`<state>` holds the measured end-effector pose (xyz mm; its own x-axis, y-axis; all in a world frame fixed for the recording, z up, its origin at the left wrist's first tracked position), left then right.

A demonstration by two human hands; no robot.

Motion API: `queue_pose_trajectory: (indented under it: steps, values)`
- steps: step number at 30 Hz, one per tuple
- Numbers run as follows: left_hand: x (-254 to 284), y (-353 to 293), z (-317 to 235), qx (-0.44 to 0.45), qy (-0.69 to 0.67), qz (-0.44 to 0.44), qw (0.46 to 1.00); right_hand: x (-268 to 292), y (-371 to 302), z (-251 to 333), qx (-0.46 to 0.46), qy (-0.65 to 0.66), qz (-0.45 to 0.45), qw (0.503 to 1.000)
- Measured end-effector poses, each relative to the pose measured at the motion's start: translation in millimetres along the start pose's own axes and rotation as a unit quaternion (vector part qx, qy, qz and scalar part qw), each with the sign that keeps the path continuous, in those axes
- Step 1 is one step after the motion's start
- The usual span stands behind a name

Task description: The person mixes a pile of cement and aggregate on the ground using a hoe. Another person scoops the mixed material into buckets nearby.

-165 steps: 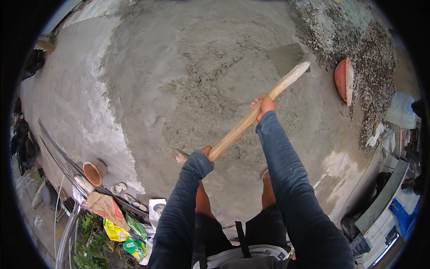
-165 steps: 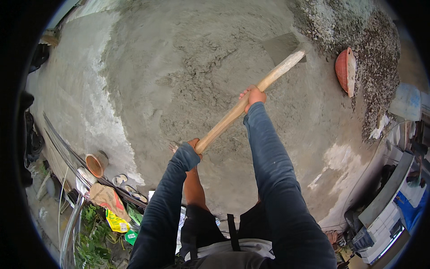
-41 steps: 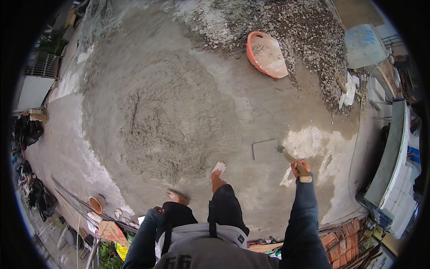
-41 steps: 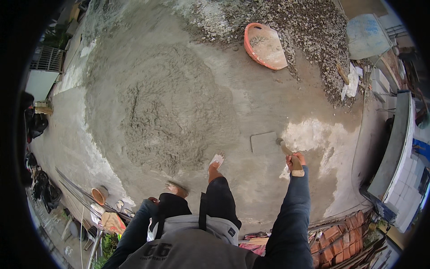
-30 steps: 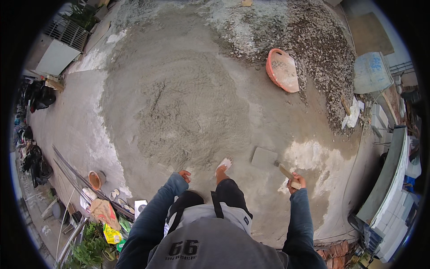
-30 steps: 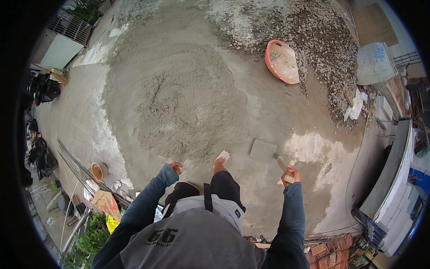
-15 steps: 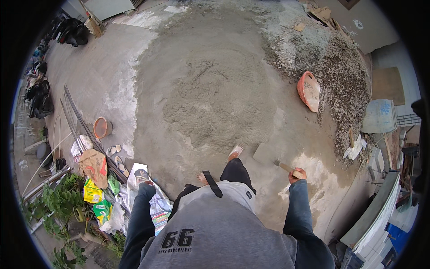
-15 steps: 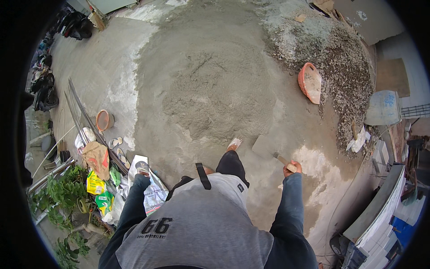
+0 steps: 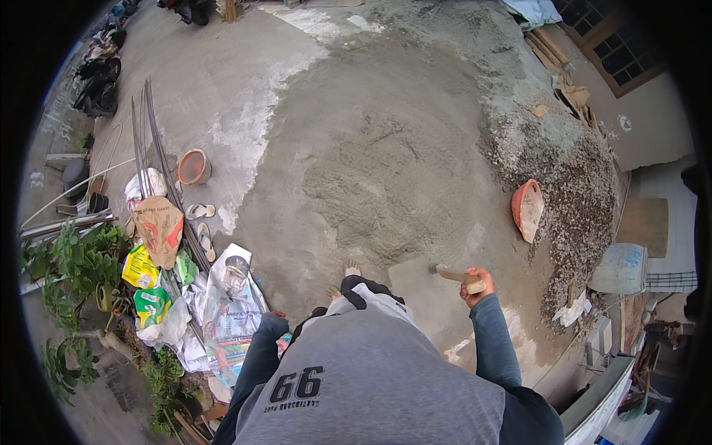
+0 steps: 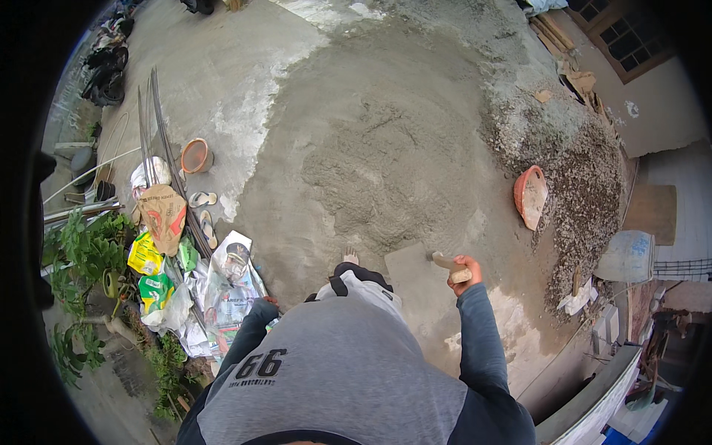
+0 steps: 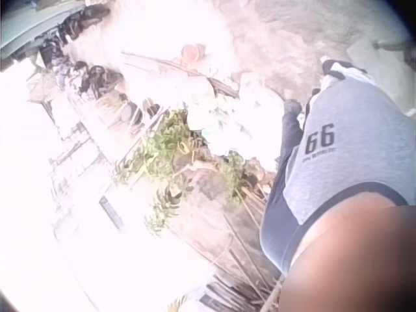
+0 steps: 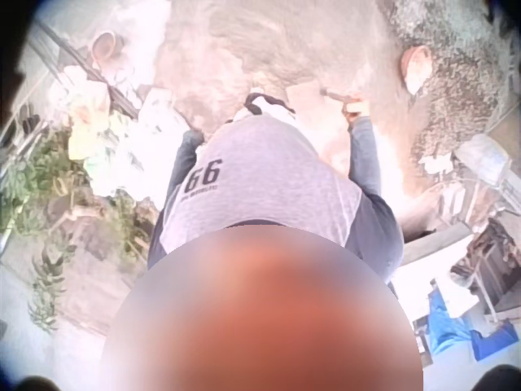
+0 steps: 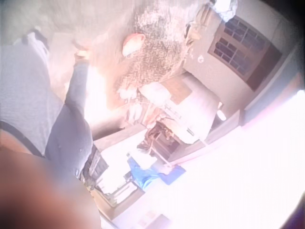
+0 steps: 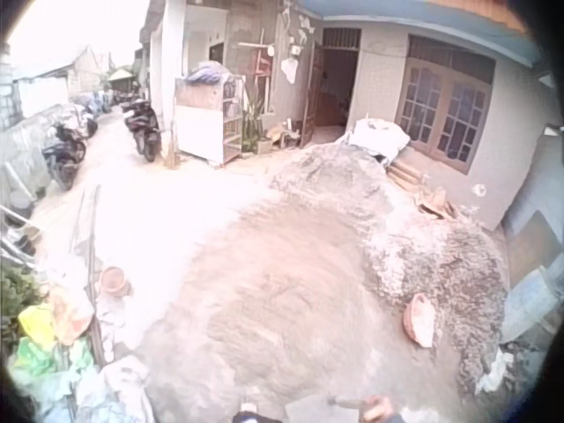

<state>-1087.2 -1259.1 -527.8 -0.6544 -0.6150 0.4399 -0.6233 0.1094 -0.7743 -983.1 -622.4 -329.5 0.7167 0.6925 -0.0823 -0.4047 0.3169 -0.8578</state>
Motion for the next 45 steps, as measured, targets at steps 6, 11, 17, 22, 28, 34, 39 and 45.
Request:
queue_pose_trajectory:
  steps: [6, 11, 17, 22, 28, 34, 39, 45]
  values:
    - [65.4, -1.7, -126.8, -0.043, 0.017, 0.043, 0.998, -141.3, -6.4, 42.2, 0.012, -0.096, 0.131, 0.987]
    - [139.1, -51.1, -304.8, -0.279, -0.183, 0.011, 0.943, -285.5, -19.9, 84.2, 0.064, -0.152, 0.203, 0.965]
    - [193.3, -69.1, -441.0, -0.511, -0.222, -0.082, 0.826, -470.8, -11.3, 127.1, 0.075, -0.244, 0.312, 0.915]
    - [291.2, 11.8, -460.0, -0.542, -0.250, -0.214, 0.773, -613.5, 7.9, 138.8, 0.086, -0.264, 0.340, 0.898]
    - [473.0, 68.2, -453.6, -0.507, -0.332, -0.210, 0.767, -786.3, 21.0, 163.5, 0.124, -0.213, 0.482, 0.841]
    - [638.5, 78.2, -453.0, -0.510, -0.339, -0.270, 0.743, -952.0, 65.3, 158.3, 0.314, -0.489, 0.451, 0.677]
    - [737.7, 75.8, -425.5, -0.485, -0.348, -0.353, 0.721, -1107.5, 102.4, 123.5, 0.436, -0.671, 0.416, 0.433]
    - [867.1, 93.7, -336.6, -0.402, -0.446, -0.416, 0.682, -1297.2, 139.2, 83.3, 0.496, -0.675, 0.479, 0.264]
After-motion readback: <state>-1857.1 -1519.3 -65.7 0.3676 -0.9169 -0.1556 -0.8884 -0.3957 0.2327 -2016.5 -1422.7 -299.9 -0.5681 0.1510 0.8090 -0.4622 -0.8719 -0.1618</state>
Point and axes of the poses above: each hand's wrist, its own y-axis towards the middle knuckle, its own x-axis out of the back of the hand, z = x × y, the point moved 3 cm from there along y, towards the middle knuckle, and after that the axes turned 13 degrees about -y, right-handed, at the moved point
